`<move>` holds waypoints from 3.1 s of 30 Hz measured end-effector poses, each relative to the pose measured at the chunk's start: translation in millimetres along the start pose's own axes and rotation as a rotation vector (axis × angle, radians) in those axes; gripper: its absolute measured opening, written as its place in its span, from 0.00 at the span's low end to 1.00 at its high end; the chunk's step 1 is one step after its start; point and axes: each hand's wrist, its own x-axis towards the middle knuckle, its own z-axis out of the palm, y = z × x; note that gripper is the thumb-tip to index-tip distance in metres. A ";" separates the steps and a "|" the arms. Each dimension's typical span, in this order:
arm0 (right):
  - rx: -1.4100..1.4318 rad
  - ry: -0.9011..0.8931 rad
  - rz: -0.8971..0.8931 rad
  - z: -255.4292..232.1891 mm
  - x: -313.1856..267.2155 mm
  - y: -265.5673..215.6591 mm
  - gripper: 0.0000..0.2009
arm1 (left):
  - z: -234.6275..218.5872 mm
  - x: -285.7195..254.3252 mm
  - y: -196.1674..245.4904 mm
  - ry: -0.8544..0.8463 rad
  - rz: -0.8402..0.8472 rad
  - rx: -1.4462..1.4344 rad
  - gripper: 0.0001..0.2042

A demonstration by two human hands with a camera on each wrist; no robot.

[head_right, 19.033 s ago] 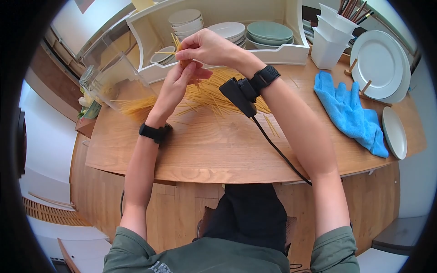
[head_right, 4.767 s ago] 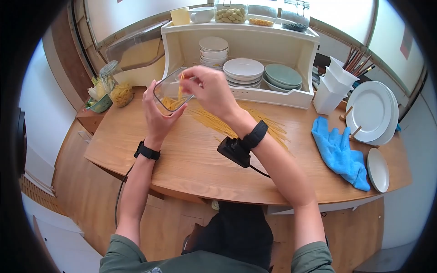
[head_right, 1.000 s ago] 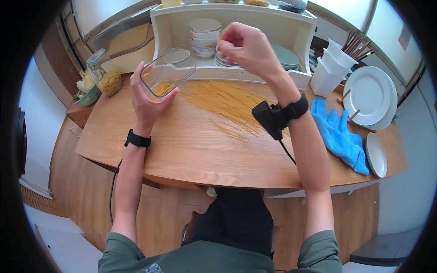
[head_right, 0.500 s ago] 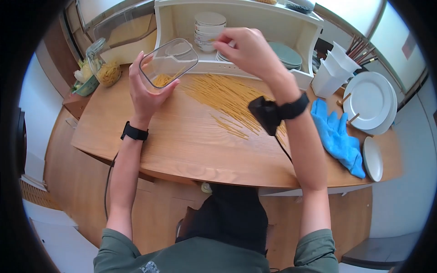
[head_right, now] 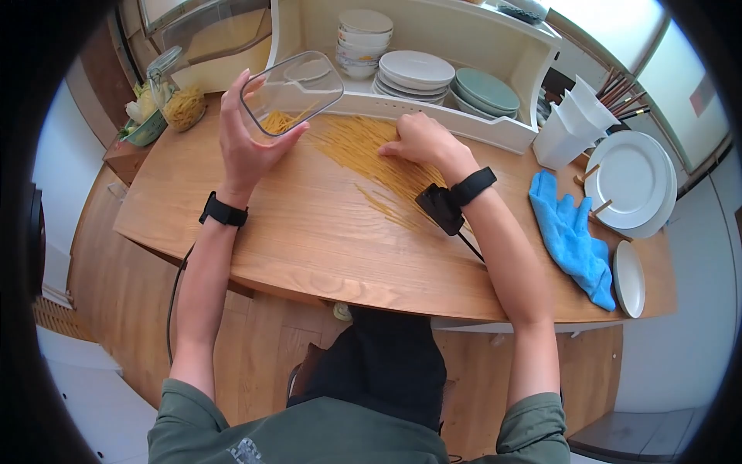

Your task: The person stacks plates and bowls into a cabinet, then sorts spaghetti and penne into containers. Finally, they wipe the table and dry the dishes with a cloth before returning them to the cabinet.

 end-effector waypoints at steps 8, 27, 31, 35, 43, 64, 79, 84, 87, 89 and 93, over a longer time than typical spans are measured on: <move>0.054 -0.071 0.039 -7.1 12.6 5.2 0.18 | -0.2 -0.3 1.9 -0.008 0.005 0.010 0.48; 0.191 0.046 -0.010 -42.3 5.3 8.1 0.09 | -0.3 1.1 2.4 -0.029 0.017 0.004 0.48; 0.443 0.173 -0.034 -66.3 5.2 8.9 0.10 | -1.3 -0.2 3.2 -0.039 0.007 0.003 0.48; 0.523 0.528 -0.119 -83.0 4.2 -0.8 0.09 | -2.0 0.0 8.2 -0.059 0.008 0.023 0.48; 0.807 0.983 -0.370 -103.1 -14.4 -34.5 0.06 | -1.7 -1.1 9.5 -0.043 -0.069 -0.086 0.50; 0.462 1.478 -0.782 -111.2 -40.2 -83.1 0.04 | 0.5 1.7 23.8 -0.045 -0.150 -0.249 0.52; 0.682 1.023 -0.706 -58.5 -20.1 -129.8 0.05 | -2.7 4.2 22.3 -0.024 -0.173 -0.244 0.52; 0.757 0.650 -0.487 -69.2 -24.8 -112.2 0.07 | -1.5 3.1 20.3 -0.027 -0.199 -0.281 0.52; 0.906 0.536 -0.430 -74.1 -22.9 -102.5 0.10 | -2.2 2.6 17.9 -0.037 -0.208 -0.297 0.52; 0.925 0.583 -0.454 -81.3 -22.3 -93.5 0.11 | -2.5 2.7 16.5 -0.020 -0.226 -0.329 0.52; 0.710 0.677 -0.321 -95.1 -20.7 -55.4 0.10 | -2.5 5.5 14.3 0.004 -0.270 -0.376 0.52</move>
